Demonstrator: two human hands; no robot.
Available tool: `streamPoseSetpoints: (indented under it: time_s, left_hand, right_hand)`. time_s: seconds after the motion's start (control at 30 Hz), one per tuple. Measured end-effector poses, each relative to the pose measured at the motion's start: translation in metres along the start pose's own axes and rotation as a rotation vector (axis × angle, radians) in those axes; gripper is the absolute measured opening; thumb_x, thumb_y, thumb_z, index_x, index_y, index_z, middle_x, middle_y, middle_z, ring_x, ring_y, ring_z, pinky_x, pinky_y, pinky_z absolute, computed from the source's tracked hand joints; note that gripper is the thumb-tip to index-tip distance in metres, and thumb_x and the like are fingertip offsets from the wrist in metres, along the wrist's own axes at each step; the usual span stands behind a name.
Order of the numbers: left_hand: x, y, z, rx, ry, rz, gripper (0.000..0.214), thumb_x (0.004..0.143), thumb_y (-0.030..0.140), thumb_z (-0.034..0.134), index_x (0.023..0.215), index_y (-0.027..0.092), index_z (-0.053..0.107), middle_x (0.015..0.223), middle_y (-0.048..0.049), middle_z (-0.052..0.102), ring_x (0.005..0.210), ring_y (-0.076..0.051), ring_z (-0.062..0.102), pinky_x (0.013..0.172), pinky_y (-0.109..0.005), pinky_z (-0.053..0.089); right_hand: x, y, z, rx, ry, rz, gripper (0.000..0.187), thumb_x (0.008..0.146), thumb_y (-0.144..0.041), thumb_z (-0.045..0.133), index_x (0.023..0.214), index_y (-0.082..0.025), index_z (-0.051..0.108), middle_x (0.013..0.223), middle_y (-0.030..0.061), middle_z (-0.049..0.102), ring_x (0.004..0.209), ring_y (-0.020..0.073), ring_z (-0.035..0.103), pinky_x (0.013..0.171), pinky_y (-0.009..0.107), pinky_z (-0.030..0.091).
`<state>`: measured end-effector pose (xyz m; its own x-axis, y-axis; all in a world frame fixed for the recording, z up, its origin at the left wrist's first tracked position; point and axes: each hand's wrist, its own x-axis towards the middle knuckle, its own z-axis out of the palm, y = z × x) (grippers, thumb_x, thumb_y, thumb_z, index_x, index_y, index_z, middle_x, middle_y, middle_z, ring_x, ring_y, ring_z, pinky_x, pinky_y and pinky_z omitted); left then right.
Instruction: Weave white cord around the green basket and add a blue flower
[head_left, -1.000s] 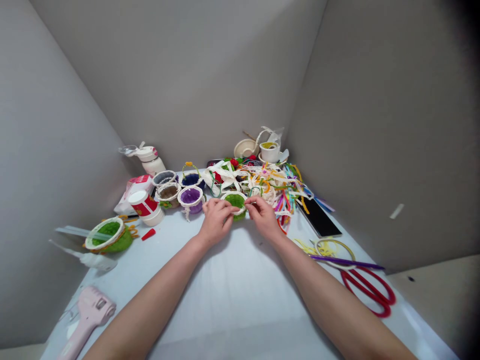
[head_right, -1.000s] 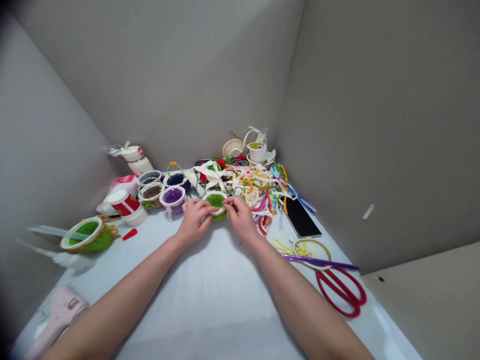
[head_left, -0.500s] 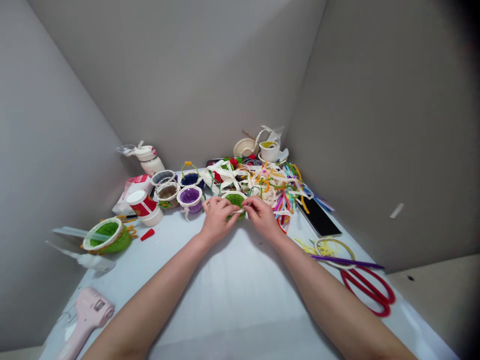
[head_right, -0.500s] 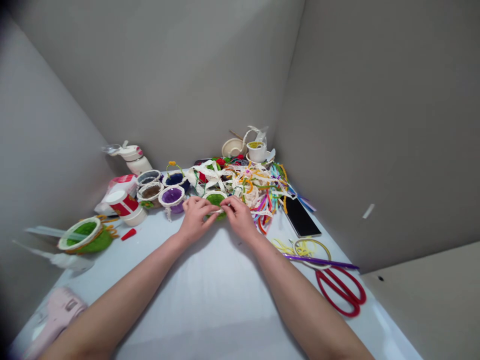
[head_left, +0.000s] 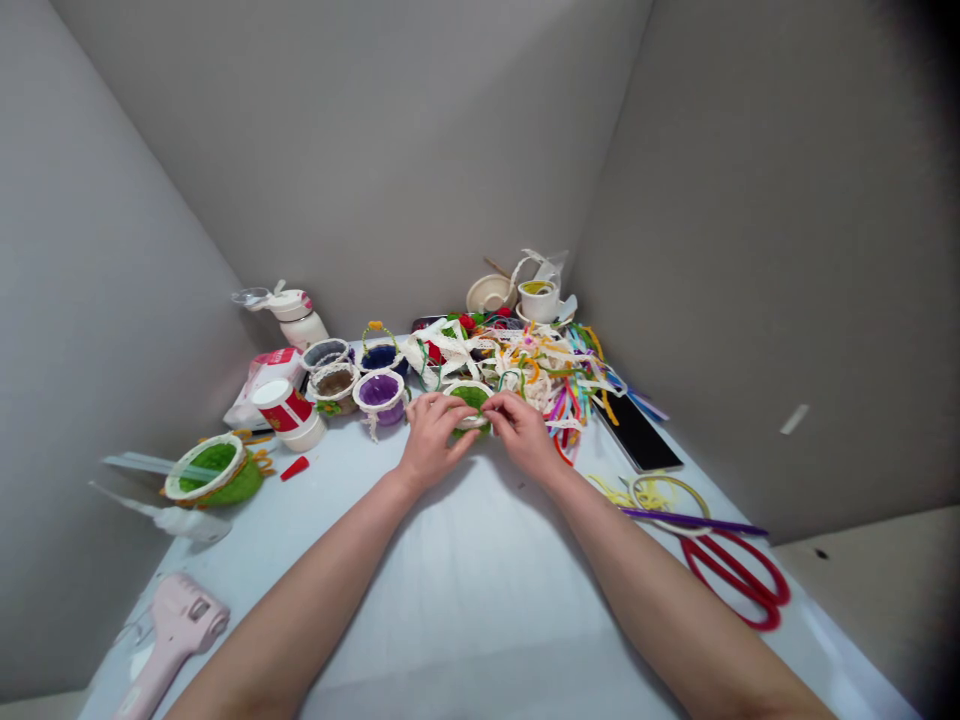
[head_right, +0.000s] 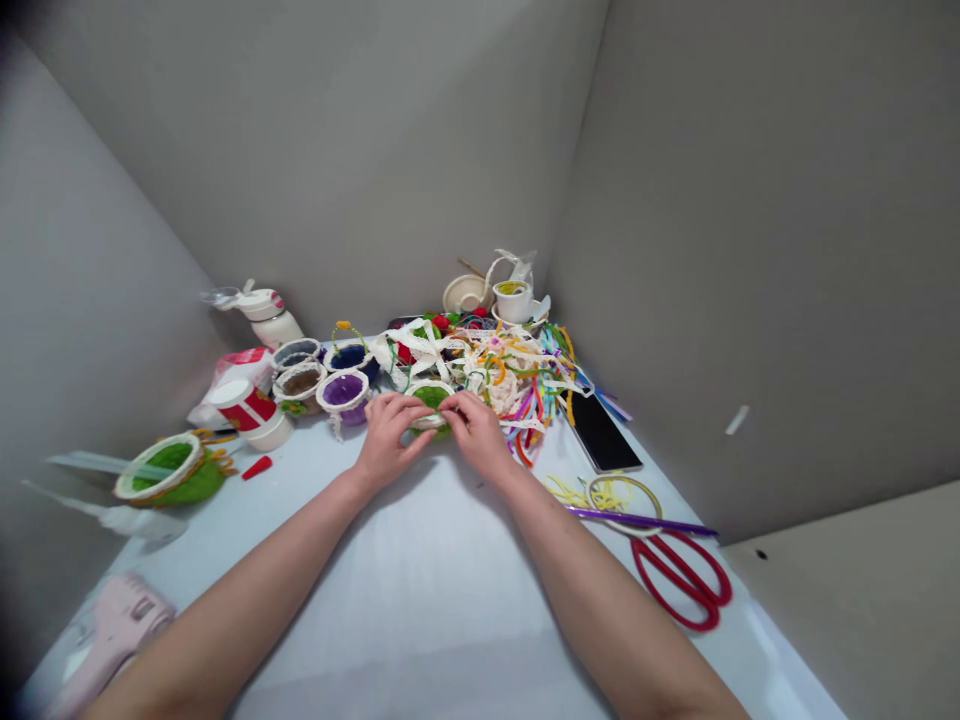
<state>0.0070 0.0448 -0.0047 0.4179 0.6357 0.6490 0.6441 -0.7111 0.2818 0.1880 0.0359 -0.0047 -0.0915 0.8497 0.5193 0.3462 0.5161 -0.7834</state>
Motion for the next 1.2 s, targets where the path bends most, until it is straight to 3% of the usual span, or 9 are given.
streamPoseSetpoints:
  time_s: [0.2, 0.33, 0.4, 0.5, 0.63, 0.83, 1.0, 1.2]
  left_hand:
    - [0.005, 0.003, 0.005, -0.024, -0.062, -0.008, 0.018, 0.092, 0.035, 0.057, 0.089, 0.025, 0.071, 0.092, -0.0042, 0.069, 0.101, -0.025, 0.048, 0.091, -0.044, 0.029]
    - [0.005, -0.002, 0.0, -0.089, -0.004, -0.042, 0.024, 0.087, 0.04, 0.063, 0.105, 0.025, 0.066, 0.116, -0.0068, 0.063, 0.112, -0.026, 0.047, 0.097, -0.044, 0.031]
    - [0.003, -0.007, -0.005, -0.144, 0.107, -0.137, 0.034, 0.087, 0.041, 0.062, 0.114, 0.022, 0.059, 0.122, -0.0094, 0.057, 0.114, -0.026, 0.047, 0.098, -0.042, 0.034]
    - [-0.001, -0.015, -0.008, -0.262, 0.22, -0.392, 0.029, 0.091, 0.038, 0.054, 0.113, 0.02, 0.054, 0.105, -0.0075, 0.059, 0.098, -0.021, 0.054, 0.089, -0.036, 0.042]
    - [-0.005, -0.019, -0.003, -0.416, 0.131, -0.568, 0.03, 0.09, 0.037, 0.054, 0.114, 0.02, 0.051, 0.089, -0.0027, 0.059, 0.084, -0.018, 0.056, 0.079, -0.03, 0.043]
    - [-0.004, -0.024, 0.009, -0.55, 0.218, -0.596, 0.026, 0.085, 0.03, 0.061, 0.108, 0.021, 0.056, 0.099, -0.0042, 0.061, 0.087, -0.017, 0.056, 0.075, -0.027, 0.043]
    - [0.003, -0.028, 0.012, -0.545, 0.254, -0.577, 0.024, 0.081, 0.026, 0.064, 0.104, 0.021, 0.058, 0.089, -0.0012, 0.059, 0.081, -0.015, 0.054, 0.074, -0.025, 0.043]
    - [0.008, -0.024, 0.012, -0.55, 0.263, -0.575, 0.037, 0.079, 0.026, 0.068, 0.112, 0.021, 0.051, 0.09, -0.0007, 0.056, 0.079, -0.014, 0.054, 0.071, -0.025, 0.044]
  right_hand:
    - [-0.001, 0.0, 0.0, -0.015, -0.017, 0.016, 0.011, 0.089, -0.02, 0.051, 0.083, -0.02, 0.06, 0.082, 0.0025, 0.06, 0.081, 0.0171, 0.056, 0.076, 0.03, 0.043]
    - [-0.001, 0.001, 0.001, -0.004, -0.017, 0.037, 0.011, 0.09, -0.021, 0.051, 0.085, -0.02, 0.061, 0.081, 0.0025, 0.06, 0.08, 0.0178, 0.056, 0.075, 0.03, 0.043]
    - [-0.001, 0.001, 0.001, 0.0, -0.012, 0.049, 0.011, 0.09, -0.023, 0.051, 0.086, -0.02, 0.061, 0.08, 0.0026, 0.06, 0.08, 0.0182, 0.057, 0.074, 0.03, 0.044]
    - [-0.002, 0.001, 0.001, 0.005, -0.012, 0.054, 0.012, 0.09, -0.023, 0.051, 0.085, -0.02, 0.061, 0.079, 0.0028, 0.06, 0.08, 0.0186, 0.057, 0.072, 0.03, 0.044]
    - [-0.002, 0.0, 0.001, 0.009, -0.012, 0.053, 0.011, 0.089, -0.022, 0.051, 0.084, -0.02, 0.061, 0.079, 0.0028, 0.06, 0.08, 0.0186, 0.057, 0.071, 0.03, 0.044]
    - [-0.002, 0.001, 0.001, 0.001, -0.016, 0.058, 0.012, 0.089, -0.023, 0.051, 0.084, -0.02, 0.061, 0.08, 0.0026, 0.061, 0.079, 0.018, 0.057, 0.071, 0.029, 0.044]
    - [-0.002, 0.0, 0.001, -0.011, -0.029, 0.04, 0.011, 0.089, -0.022, 0.051, 0.085, -0.02, 0.061, 0.084, 0.0024, 0.062, 0.079, 0.0168, 0.056, 0.072, 0.028, 0.043]
    - [-0.003, -0.002, 0.001, -0.018, -0.029, 0.028, 0.011, 0.089, -0.022, 0.05, 0.085, -0.02, 0.061, 0.083, 0.0026, 0.061, 0.079, 0.017, 0.056, 0.073, 0.029, 0.043]
